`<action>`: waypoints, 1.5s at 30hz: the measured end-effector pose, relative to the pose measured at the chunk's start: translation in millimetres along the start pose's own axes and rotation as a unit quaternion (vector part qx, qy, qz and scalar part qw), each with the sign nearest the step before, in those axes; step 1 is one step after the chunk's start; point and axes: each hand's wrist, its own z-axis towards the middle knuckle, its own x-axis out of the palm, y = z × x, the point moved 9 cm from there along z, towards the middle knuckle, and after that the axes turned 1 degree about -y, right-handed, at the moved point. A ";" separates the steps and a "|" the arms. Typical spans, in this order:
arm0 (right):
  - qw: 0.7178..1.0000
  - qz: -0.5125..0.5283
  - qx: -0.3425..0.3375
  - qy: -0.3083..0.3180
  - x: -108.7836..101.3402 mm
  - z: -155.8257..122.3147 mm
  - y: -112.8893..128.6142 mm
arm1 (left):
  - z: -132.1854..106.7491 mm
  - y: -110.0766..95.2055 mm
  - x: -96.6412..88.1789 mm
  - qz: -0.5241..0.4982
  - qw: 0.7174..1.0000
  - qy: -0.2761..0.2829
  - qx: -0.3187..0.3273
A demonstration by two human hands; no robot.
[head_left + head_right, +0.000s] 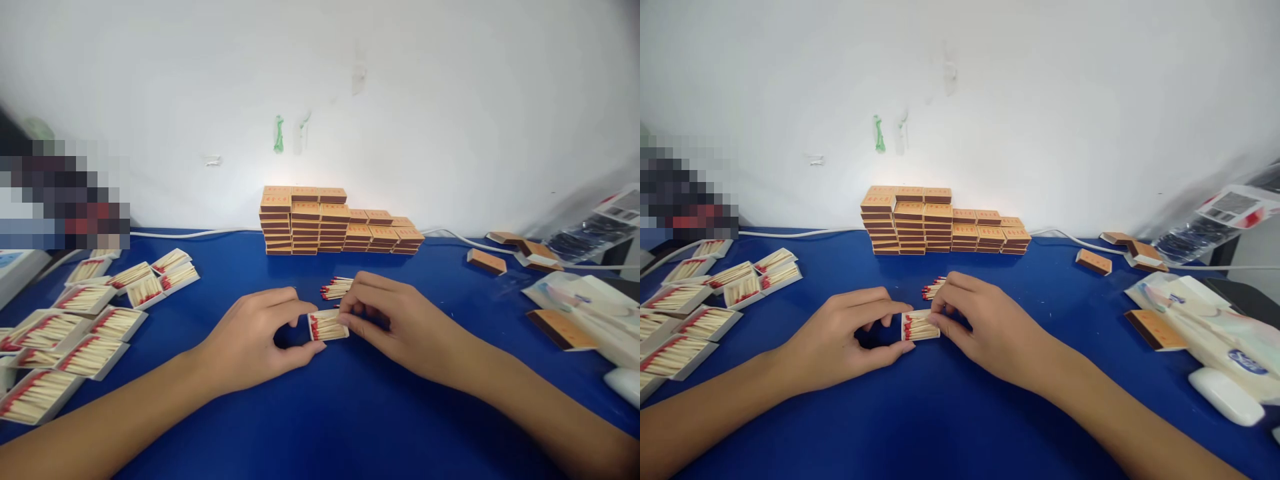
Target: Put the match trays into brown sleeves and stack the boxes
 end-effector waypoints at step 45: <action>0.994 -0.095 -0.029 -0.047 7.6 -2.5 8.4 | -0.4 -0.4 0.1 0.005 1.000 0.002 0.000</action>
